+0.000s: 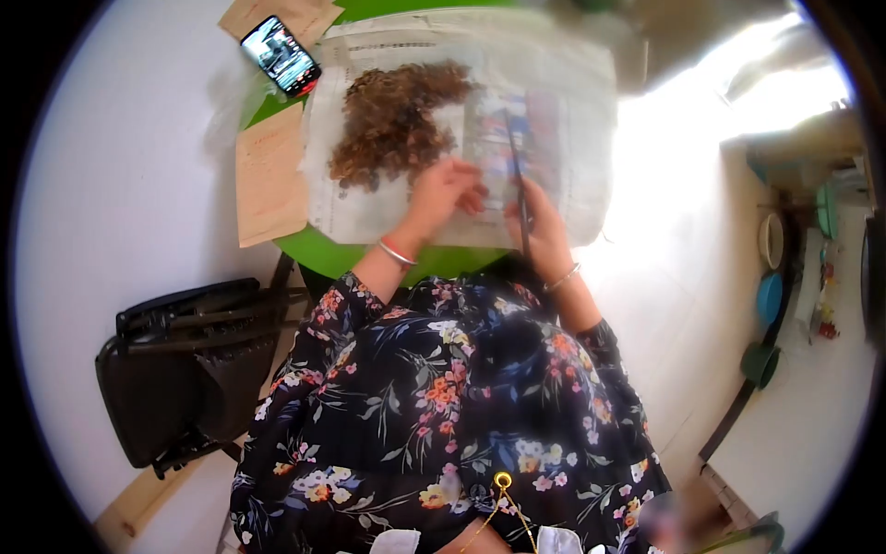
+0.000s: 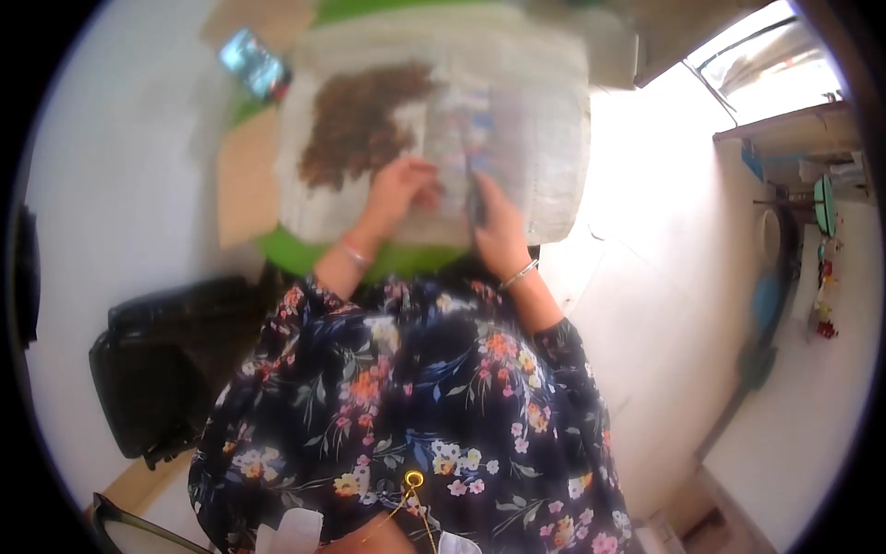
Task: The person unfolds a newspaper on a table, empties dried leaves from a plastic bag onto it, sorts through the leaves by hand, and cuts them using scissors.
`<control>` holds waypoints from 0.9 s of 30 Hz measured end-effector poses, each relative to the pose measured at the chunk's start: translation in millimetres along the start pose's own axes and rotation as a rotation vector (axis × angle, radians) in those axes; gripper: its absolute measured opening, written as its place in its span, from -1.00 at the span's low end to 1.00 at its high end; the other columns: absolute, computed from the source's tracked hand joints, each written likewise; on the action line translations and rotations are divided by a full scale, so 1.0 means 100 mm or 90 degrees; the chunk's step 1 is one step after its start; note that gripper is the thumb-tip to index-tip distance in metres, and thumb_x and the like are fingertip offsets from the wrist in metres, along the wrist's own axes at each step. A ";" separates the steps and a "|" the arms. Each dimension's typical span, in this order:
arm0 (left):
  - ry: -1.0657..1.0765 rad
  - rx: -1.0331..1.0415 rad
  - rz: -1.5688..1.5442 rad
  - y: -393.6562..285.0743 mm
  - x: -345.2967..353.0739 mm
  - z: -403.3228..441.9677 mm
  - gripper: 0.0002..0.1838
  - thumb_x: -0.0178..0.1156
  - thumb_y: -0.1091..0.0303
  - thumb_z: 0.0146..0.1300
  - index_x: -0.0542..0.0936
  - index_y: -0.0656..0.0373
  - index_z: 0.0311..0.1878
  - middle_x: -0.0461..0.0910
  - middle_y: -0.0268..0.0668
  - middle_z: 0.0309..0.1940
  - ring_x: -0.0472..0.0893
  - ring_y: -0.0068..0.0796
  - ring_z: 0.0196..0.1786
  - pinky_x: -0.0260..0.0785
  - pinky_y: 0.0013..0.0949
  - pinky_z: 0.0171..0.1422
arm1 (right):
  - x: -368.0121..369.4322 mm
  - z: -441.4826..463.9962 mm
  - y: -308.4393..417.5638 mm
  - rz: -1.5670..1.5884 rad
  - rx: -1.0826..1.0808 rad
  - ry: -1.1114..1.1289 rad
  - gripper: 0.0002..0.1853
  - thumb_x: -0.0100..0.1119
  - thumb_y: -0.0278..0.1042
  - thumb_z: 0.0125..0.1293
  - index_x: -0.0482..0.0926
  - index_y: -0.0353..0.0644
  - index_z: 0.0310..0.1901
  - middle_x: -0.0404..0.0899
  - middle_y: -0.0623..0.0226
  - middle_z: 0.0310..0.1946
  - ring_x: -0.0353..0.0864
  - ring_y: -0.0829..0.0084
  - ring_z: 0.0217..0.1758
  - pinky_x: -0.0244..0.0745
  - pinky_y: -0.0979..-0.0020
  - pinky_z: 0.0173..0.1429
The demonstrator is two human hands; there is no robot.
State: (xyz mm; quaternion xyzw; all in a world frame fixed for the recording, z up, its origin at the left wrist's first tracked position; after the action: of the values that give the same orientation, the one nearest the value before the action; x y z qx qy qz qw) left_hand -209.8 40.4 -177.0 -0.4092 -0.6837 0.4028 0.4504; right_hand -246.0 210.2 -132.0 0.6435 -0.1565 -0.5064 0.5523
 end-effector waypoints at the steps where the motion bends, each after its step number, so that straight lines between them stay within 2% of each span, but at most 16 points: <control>1: -0.007 -0.020 -0.012 0.00 0.02 0.01 -0.84 0.11 0.43 0.39 0.51 0.30 -0.06 0.67 -0.16 -0.33 0.65 -0.42 -0.44 0.53 -0.41 -0.33 | -0.02 -0.02 0.01 -0.027 -0.020 -0.015 -0.45 0.14 -0.56 0.17 0.39 -0.21 0.26 0.54 0.29 -0.28 0.55 0.43 -0.29 0.45 0.41 -0.21; 3: 0.005 -0.028 0.001 0.00 0.06 0.01 -0.83 0.10 0.42 0.39 0.52 0.30 -0.05 0.67 -0.16 -0.32 0.66 -0.42 -0.42 0.54 -0.41 -0.32 | -0.08 -0.06 0.11 -0.088 -0.068 -0.030 -0.45 0.16 -0.52 0.16 0.39 -0.20 0.24 0.54 0.22 -0.24 0.56 0.30 -0.28 0.47 0.33 -0.18; 6: 0.021 0.020 0.039 -0.12 -0.10 -0.14 -0.83 0.08 0.42 0.40 0.53 0.30 -0.05 0.67 -0.17 -0.32 0.66 -0.42 -0.41 0.54 -0.41 -0.31 | 0.12 -0.19 0.29 -0.121 0.059 0.054 -0.45 0.23 -0.31 0.15 0.40 -0.21 0.20 0.50 -0.05 -0.03 0.51 -0.07 0.04 0.46 0.08 0.06; 9: 0.035 0.029 0.052 -0.10 -0.14 -0.19 -0.83 0.08 0.41 0.40 0.54 0.29 -0.06 0.66 -0.21 -0.34 0.65 -0.44 -0.42 0.54 -0.41 -0.31 | 0.18 -0.30 0.28 -0.167 0.036 -0.033 -0.54 0.29 -0.33 0.15 0.46 -0.18 0.10 0.51 0.18 -0.27 0.53 0.18 -0.29 0.47 0.25 -0.17; 15: 0.076 0.020 0.048 -0.03 -0.09 -0.29 -0.81 0.08 0.34 0.40 0.59 0.25 -0.11 0.63 -0.31 -0.41 0.58 -0.55 -0.46 0.45 -0.47 -0.38 | 0.24 -0.42 0.27 -0.192 0.090 -0.024 -0.46 0.38 -0.04 0.16 0.48 -0.21 0.05 0.53 0.17 -0.28 0.56 0.21 -0.30 0.47 0.26 -0.18; 21: 0.090 0.011 0.047 -0.11 -0.01 -0.40 -0.80 0.07 0.32 0.41 0.61 0.23 -0.12 0.61 -0.36 -0.43 0.52 -0.63 -0.49 0.35 -0.56 -0.42 | 0.31 -0.46 0.33 -0.127 0.134 -0.010 -0.39 0.37 0.05 0.16 0.47 -0.25 0.09 0.56 0.19 -0.35 0.59 0.22 -0.29 0.48 0.26 -0.18; 27: 0.076 0.017 0.008 -0.09 -0.05 -0.39 -0.81 0.09 0.36 0.38 0.62 0.23 -0.10 0.59 -0.37 -0.44 0.50 -0.65 -0.51 0.33 -0.57 -0.45 | 0.36 -0.39 0.41 -0.098 0.190 0.088 -0.37 0.29 0.15 0.22 0.51 -0.30 0.04 0.59 0.11 -0.43 0.60 0.14 -0.33 0.49 0.23 -0.19</control>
State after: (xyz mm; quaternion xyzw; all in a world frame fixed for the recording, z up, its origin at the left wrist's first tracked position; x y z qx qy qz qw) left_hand -173.3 39.5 -159.6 -0.4311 -0.6476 0.3895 0.4929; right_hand -183.0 190.3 -118.7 0.7618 -0.1418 -0.4729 0.4195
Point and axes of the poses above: each hand's wrist, its own z-axis towards the middle knuckle, its own x-axis out of the palm, y = z × x, the point moved 7 cm from there along z, towards the middle knuckle
